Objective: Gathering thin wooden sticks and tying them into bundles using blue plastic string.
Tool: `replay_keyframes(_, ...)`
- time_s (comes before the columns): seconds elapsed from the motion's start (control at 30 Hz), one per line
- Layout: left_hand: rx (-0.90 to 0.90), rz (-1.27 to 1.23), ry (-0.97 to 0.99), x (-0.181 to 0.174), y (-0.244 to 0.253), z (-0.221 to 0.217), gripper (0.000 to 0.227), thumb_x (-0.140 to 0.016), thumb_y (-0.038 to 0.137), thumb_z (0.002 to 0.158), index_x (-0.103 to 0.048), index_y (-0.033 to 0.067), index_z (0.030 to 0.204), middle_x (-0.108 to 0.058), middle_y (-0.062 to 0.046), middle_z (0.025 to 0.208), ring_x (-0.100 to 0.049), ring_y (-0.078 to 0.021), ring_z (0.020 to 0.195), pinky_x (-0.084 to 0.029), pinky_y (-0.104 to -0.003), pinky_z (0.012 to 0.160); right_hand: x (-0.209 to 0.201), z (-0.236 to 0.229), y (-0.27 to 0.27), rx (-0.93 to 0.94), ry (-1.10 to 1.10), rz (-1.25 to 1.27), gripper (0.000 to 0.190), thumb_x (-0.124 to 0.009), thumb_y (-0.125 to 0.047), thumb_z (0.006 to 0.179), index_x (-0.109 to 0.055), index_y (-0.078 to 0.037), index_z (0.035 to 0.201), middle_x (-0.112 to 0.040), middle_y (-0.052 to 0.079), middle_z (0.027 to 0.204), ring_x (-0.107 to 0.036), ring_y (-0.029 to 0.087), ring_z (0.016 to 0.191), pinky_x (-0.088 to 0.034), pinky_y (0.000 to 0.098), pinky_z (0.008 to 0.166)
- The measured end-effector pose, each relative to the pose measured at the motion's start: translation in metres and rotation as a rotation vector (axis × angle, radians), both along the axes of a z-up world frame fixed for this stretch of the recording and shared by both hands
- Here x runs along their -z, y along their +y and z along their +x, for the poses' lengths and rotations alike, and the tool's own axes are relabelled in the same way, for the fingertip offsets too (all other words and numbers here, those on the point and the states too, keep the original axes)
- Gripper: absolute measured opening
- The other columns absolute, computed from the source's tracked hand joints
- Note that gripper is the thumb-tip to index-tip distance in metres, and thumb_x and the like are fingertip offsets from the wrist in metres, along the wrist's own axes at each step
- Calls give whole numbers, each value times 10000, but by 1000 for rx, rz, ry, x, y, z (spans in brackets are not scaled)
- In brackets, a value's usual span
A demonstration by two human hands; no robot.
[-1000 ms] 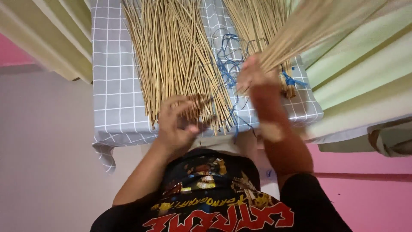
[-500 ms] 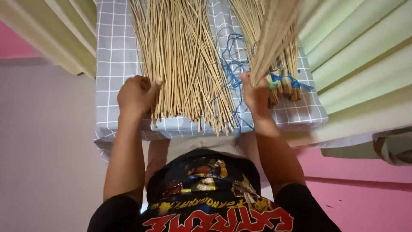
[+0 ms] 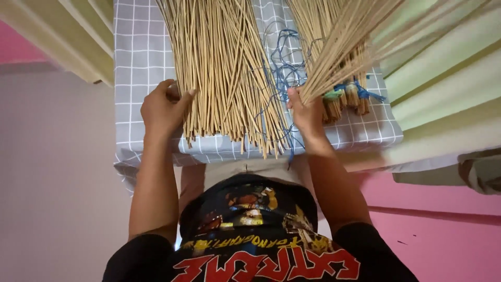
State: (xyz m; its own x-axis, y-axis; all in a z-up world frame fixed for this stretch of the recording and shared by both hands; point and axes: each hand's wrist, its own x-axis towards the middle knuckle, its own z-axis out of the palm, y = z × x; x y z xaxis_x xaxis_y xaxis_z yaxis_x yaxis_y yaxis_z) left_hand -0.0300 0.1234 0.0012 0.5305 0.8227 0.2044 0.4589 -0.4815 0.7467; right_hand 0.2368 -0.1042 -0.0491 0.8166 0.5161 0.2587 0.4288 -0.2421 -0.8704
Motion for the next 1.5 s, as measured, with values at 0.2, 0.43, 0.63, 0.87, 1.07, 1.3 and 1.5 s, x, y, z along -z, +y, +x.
replay_keyframes(0.2,-50,5,-37,20,13,0,344,-721,275,915,-765,55,1176,-766,-120,932,-734,-392,928,-549,-509,832,-12,-13,-2,-33,-16,31,359,-651,-393,1027,-696,-173,747,-624,19,538,-600,172,521,-489,310,620)
replay_keyframes(0.43,-79,21,-139,22,15,-4,341,-711,189,918,-751,5,1203,-757,-170,916,-732,-407,905,-572,-485,791,-5,-9,-3,26,6,66,252,-623,-304,1023,-719,-134,864,-612,16,539,-605,160,531,-474,304,585)
replay_keyframes(0.63,-60,-21,-123,5,15,-7,378,-698,165,958,-708,-49,1269,-742,-234,964,-721,-427,949,-564,-525,813,-8,-10,-6,22,3,132,260,-641,-299,1030,-717,-118,858,-599,27,522,-612,180,534,-487,309,603)
replay_keyframes(0.87,-8,32,141,-2,18,7,362,-704,335,924,-761,-9,1023,-713,-177,786,-717,-445,807,-564,-528,716,-14,-21,-10,27,-39,156,238,-664,-262,1029,-699,-106,854,-586,49,524,-613,182,557,-488,313,615)
replay_keyframes(1.07,-29,-31,63,27,44,5,260,-649,271,905,-780,55,965,-703,-153,760,-716,-406,799,-544,-484,708,-24,-26,-12,26,-57,176,282,-662,-238,1032,-687,-105,786,-587,51,518,-606,182,544,-494,309,622)
replay_keyframes(1.3,-49,-252,-116,4,29,1,252,-587,229,863,-717,30,946,-627,-129,690,-626,-254,656,-513,-405,621,-13,-18,-12,34,-59,169,274,-688,-303,1024,-680,-118,823,-593,47,532,-625,194,563,-508,332,644)
replay_keyframes(1.5,50,-351,-114,-14,20,4,355,-479,168,937,-621,-60,1169,-641,-120,703,-652,-208,549,-566,-354,512,-26,-27,-13,16,-67,174,304,-672,-277,1033,-667,-108,781,-586,71,538,-605,201,570,-496,336,648)
